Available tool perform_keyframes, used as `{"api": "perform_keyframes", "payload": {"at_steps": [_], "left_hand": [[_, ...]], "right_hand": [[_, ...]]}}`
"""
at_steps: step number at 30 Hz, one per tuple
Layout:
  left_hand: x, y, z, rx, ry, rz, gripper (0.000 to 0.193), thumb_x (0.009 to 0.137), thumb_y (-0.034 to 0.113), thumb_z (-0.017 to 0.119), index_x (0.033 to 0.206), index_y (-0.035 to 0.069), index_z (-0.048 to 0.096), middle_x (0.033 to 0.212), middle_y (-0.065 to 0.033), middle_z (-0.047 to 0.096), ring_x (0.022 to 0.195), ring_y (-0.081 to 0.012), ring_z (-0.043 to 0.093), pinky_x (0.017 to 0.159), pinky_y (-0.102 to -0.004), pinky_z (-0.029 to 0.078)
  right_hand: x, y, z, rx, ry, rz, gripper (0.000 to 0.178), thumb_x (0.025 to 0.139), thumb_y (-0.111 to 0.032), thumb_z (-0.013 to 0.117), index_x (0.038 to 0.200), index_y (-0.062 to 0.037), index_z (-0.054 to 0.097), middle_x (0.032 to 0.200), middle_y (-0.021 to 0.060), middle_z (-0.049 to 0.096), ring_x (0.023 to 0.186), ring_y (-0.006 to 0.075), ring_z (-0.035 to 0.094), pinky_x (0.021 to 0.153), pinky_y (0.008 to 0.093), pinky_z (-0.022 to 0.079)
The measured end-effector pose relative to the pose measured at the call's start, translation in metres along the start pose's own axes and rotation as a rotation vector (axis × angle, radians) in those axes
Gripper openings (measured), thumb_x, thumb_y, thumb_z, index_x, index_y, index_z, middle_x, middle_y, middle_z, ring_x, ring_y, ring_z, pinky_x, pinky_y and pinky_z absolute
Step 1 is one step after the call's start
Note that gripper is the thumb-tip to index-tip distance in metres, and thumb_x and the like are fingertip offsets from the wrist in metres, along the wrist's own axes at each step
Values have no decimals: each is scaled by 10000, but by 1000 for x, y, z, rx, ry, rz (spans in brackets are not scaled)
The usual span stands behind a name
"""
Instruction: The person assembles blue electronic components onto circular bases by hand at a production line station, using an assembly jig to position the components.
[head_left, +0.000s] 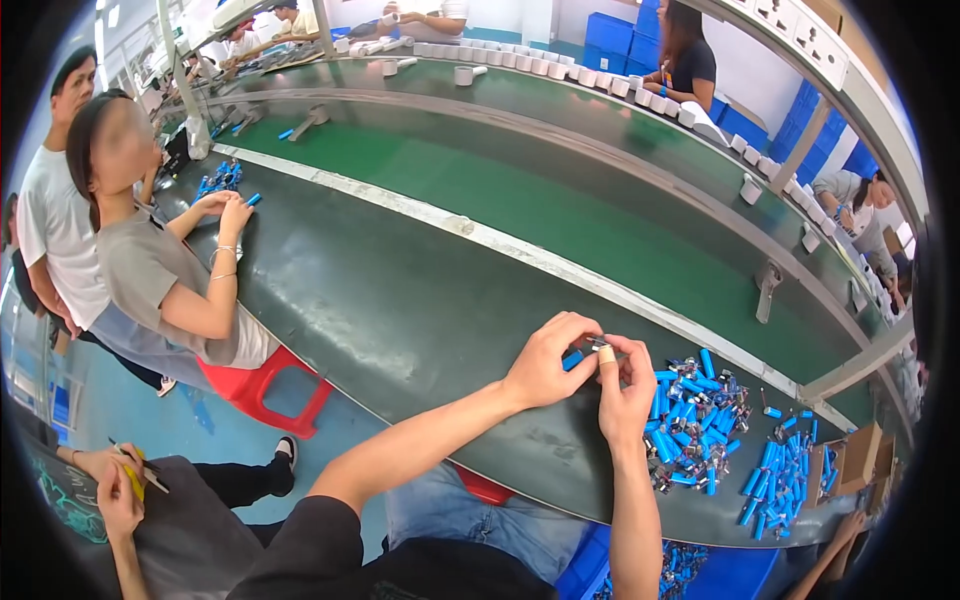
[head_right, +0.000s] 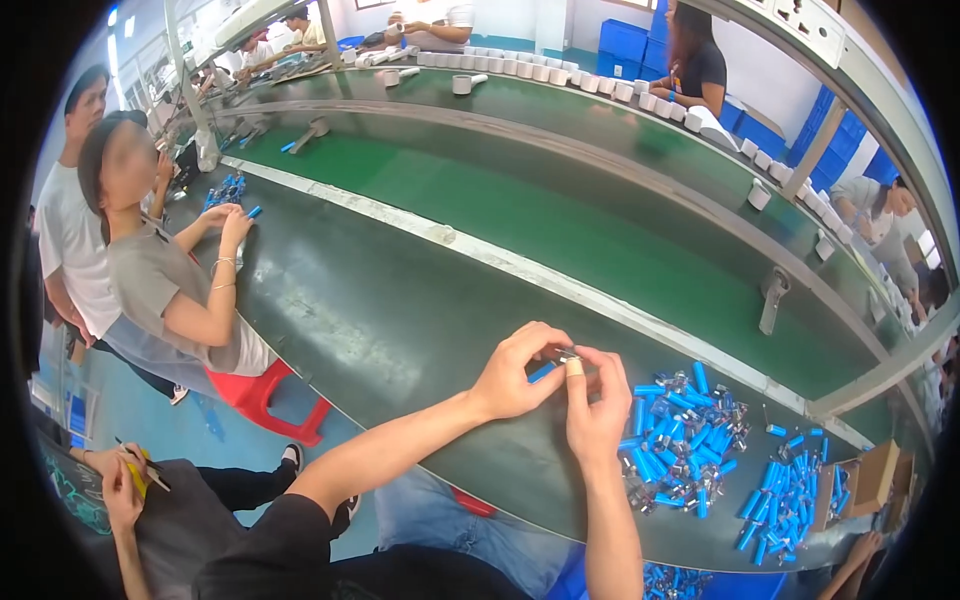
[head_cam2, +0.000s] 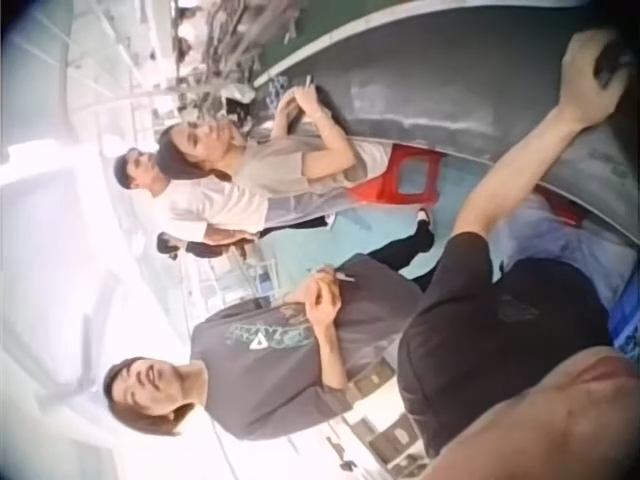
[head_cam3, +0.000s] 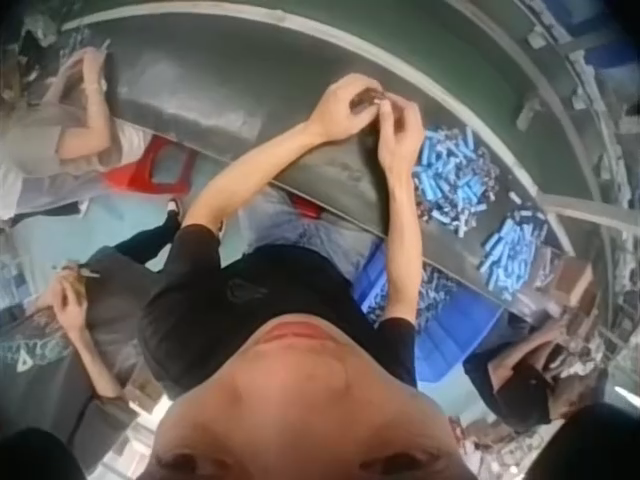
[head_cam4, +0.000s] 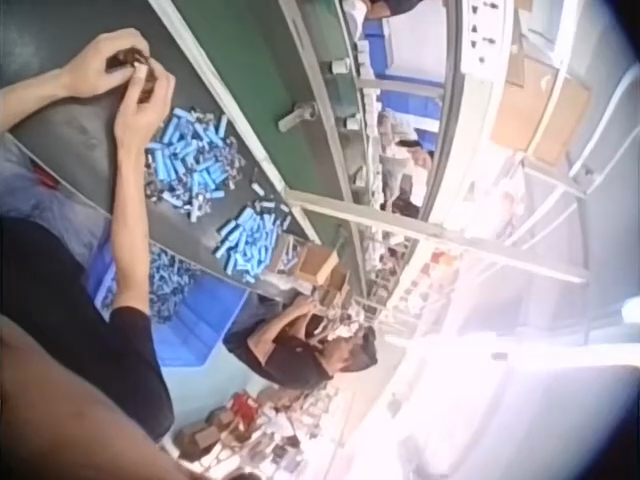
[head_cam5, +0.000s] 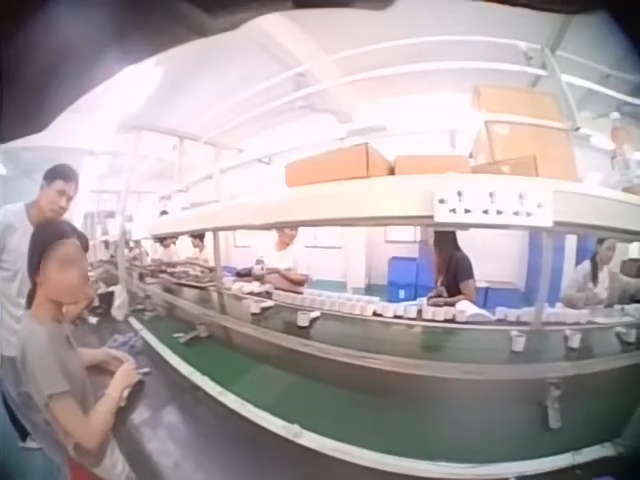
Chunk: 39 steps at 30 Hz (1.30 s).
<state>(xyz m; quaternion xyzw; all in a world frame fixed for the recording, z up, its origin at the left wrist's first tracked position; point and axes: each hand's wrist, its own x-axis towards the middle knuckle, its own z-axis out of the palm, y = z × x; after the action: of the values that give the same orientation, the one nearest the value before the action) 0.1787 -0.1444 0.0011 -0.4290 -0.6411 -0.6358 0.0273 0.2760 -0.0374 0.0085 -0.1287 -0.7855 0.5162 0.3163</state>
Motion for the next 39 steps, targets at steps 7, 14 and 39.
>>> {"api": "perform_keyframes", "payload": {"at_steps": [7, 14, 39], "left_hand": [[0, -3, -3, 70, -36, -3, 234, 748, 36, 716, 923, 35, 561, 886, -76, 584, 790, -220, 561, 655, -312, 453], [-2, -1, -4, 75, -52, -36, 211, 777, 63, 697, 902, 36, 530, 849, -96, 556, 775, -238, 574, 639, -333, 493], [1, -1, -3, 49, -68, 44, 241, 737, 23, 702, 973, 19, 656, 921, -111, 614, 880, -298, 587, 753, -372, 490]], "right_hand": [[-1, -4, 0, -17, 13, 24, 168, 891, -45, 636, 1055, -21, 661, 941, 66, 601, 655, 99, 563, 595, 242, 447], [0, -7, 1, -48, 48, -9, 159, 884, -53, 652, 1040, -37, 679, 1018, 86, 585, 684, 112, 583, 600, 240, 455], [1, -2, 0, 18, 39, 18, 207, 893, -31, 648, 1099, -15, 634, 929, 21, 539, 638, 32, 490, 567, 181, 398]]}}
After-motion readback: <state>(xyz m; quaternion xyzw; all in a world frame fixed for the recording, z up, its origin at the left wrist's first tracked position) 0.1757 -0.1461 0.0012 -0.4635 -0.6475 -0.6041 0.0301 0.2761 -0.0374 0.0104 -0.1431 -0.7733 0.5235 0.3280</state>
